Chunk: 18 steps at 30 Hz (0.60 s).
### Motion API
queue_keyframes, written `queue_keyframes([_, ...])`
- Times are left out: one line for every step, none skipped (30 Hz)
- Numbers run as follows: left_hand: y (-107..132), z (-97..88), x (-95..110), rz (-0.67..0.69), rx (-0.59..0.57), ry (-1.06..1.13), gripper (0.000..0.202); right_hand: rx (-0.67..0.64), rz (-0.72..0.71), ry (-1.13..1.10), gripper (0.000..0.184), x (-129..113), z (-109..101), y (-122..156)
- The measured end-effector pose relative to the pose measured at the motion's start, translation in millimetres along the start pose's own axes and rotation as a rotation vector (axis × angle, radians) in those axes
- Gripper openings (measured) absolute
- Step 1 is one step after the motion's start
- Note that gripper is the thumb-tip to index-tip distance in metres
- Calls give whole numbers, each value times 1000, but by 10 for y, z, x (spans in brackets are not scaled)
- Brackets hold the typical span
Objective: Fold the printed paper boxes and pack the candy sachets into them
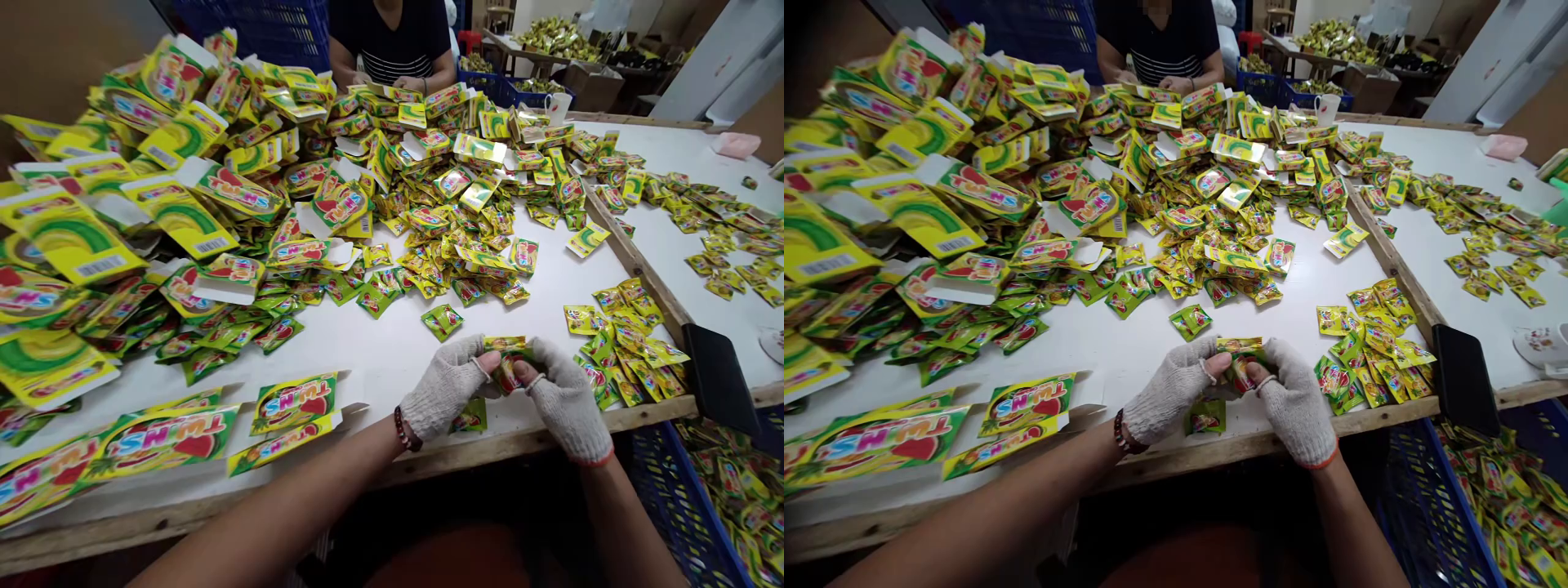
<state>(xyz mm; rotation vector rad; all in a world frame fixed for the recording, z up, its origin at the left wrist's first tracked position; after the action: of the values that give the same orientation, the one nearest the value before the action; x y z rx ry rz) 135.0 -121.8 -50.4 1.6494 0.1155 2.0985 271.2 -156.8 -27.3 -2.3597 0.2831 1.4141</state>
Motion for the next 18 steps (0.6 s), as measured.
queue_keyframes([-7, -21, 11, 6, 13, -21, 43, -35, -41, 19, 18, -21, 4, -11])
queue_keyframes([-17, -49, 19, 7, 34, -50, 41, -58, -84, 50, 14, -47, -7, -27])
queue_keyframes([-28, -80, 26, 3, 56, -88, 37, -76, -119, 86, 12, -76, -28, -47])
queue_keyframes([-38, -107, 32, -2, 72, -135, 34, -99, -140, 119, 12, -103, -47, -67])
queue_keyframes([-43, -120, 38, -5, 71, -188, 32, -138, -142, 141, 14, -124, -54, -84])
queue_keyframes([-42, -117, 48, 0, 49, -242, 29, -188, -131, 152, 14, -142, -51, -95])
queue_keyframes([-35, -101, 66, 20, 15, -295, 27, -239, -116, 157, 13, -158, -38, -101])
queue_keyframes([-23, -80, 90, 53, -19, -342, 27, -278, -105, 162, 12, -174, -23, -107])
queue_keyframes([-9, -61, 119, 96, -42, -379, 27, -295, -101, 170, 10, -190, -12, -118])
queue_keyframes([5, -47, 150, 141, -52, -406, 26, -292, -105, 180, 9, -205, -5, -132])
queue_keyframes([19, -37, 178, 179, -55, -421, 24, -276, -117, 192, 11, -220, -2, -149])
queue_keyframes([32, -30, 199, 204, -53, -425, 22, -255, -134, 202, 13, -234, 0, -164])
queue_keyframes([42, -20, 208, 215, -60, -423, 21, -235, -146, 207, 14, -242, -1, -177])
queue_keyframes([51, -8, 208, 211, -75, -417, 24, -220, -152, 204, 14, -245, -1, -187])
queue_keyframes([57, 5, 203, 200, -93, -417, 27, -205, -153, 196, 14, -246, -5, -194])
queue_keyframes([60, 16, 200, 190, -111, -426, 29, -195, -153, 184, 14, -245, -9, -198])
queue_keyframes([58, 22, 203, 186, -119, -446, 29, -189, -155, 169, 13, -244, -12, -198])
queue_keyframes([51, 22, 215, 193, -116, -480, 27, -194, -158, 154, 13, -242, -7, -192])
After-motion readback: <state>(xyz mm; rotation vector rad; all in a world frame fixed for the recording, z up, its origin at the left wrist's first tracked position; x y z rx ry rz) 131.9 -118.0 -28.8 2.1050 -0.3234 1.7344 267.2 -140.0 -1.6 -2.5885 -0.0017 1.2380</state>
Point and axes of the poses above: each hand's wrist, its own y-axis away from the middle knuckle, its own z-axis out of the palm, x = y × z, the point moved 7 cm from there along -y, towards the middle knuckle, and after that the axes turned 15 degrees about x, right-handed, at the moved point
